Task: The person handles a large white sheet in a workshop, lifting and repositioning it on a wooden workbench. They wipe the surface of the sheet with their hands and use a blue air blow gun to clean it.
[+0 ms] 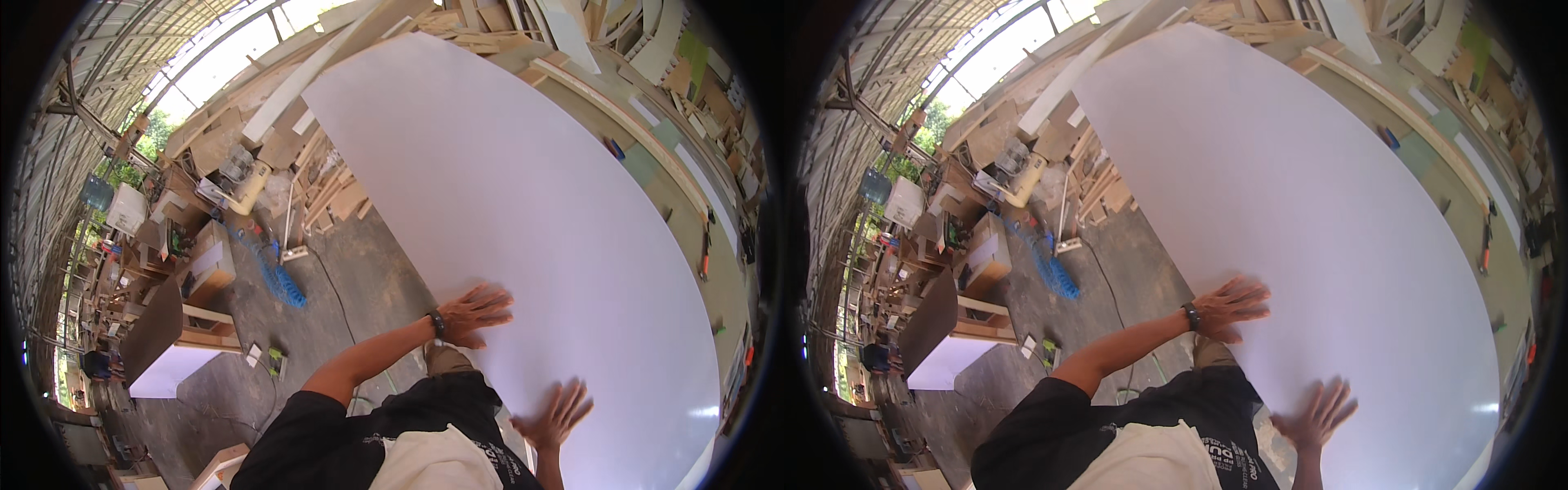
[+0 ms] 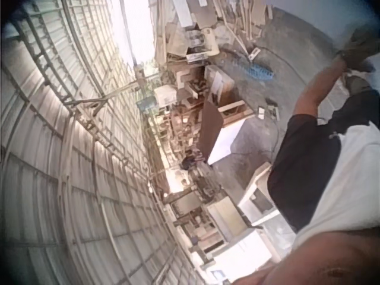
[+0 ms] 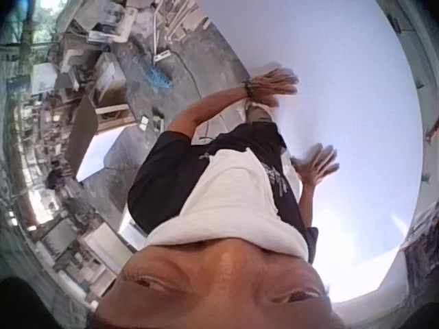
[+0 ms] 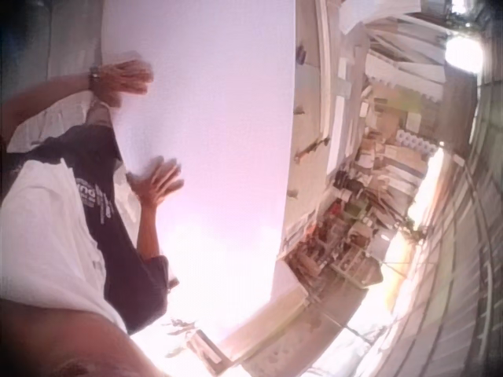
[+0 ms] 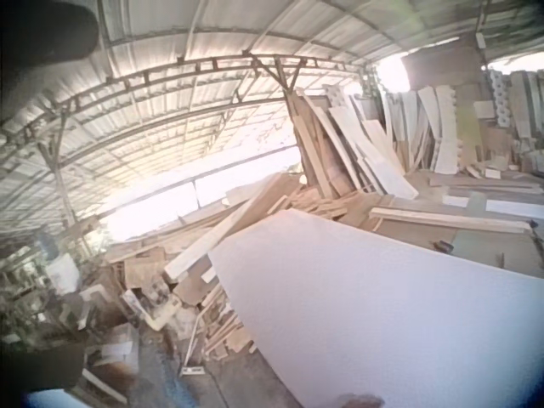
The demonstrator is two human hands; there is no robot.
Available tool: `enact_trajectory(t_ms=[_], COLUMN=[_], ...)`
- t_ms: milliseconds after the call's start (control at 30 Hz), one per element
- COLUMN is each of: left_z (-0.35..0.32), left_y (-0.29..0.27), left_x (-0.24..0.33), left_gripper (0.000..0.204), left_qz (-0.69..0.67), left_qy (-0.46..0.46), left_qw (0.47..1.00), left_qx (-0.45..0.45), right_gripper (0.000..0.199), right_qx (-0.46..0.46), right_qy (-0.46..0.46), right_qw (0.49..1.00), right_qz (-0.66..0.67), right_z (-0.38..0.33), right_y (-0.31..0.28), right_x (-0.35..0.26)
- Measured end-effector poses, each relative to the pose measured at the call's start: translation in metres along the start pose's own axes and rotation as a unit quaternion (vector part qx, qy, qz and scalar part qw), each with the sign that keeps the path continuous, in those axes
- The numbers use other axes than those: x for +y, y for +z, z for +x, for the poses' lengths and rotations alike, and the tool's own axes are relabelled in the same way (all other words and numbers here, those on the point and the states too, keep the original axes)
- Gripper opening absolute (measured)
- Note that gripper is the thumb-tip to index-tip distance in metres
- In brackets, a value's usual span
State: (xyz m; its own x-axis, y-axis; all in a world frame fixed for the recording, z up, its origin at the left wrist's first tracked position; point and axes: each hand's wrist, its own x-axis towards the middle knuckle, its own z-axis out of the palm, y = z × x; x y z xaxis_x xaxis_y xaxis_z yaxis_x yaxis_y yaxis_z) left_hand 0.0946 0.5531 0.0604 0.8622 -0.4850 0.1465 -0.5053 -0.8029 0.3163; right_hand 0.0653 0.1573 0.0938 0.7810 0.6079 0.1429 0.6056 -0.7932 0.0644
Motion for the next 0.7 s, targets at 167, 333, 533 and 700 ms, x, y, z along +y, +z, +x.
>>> enact_trajectory(t_ms=[167, 333, 533, 700], left_z=[-0.032, -0.038, -0.068, -0.088], left_y=[-0.032, -0.057, -0.102, -0.144], left_x=[-0.113, -0.17, -0.257, -0.349], left_gripper=[0.089, 0.085, 0.085, 0.082], left_qz=[0.019, 0.01, 0.047, 0.046], left_qy=[-0.026, -0.009, -0.107, -0.125], left_qw=[0.999, 0.999, 0.992, 0.991], left_qx=[-0.03, -0.044, -0.04, 0.002], right_gripper=[0.118, 0.109, 0.124, 0.133], right_qx=[0.062, 0.042, -0.032, -0.05], right_qy=[-0.013, 0.037, 0.042, 0.043], right_qw=[0.998, 0.998, 0.998, 0.995], right_qz=[-0.027, 0.034, 0.045, 0.073], right_z=[0.018, 0.034, 0.133, 0.251], right_y=[-0.003, -0.031, -0.015, 0.006], right_x=[-0.006, -0.025, -0.09, -0.193])
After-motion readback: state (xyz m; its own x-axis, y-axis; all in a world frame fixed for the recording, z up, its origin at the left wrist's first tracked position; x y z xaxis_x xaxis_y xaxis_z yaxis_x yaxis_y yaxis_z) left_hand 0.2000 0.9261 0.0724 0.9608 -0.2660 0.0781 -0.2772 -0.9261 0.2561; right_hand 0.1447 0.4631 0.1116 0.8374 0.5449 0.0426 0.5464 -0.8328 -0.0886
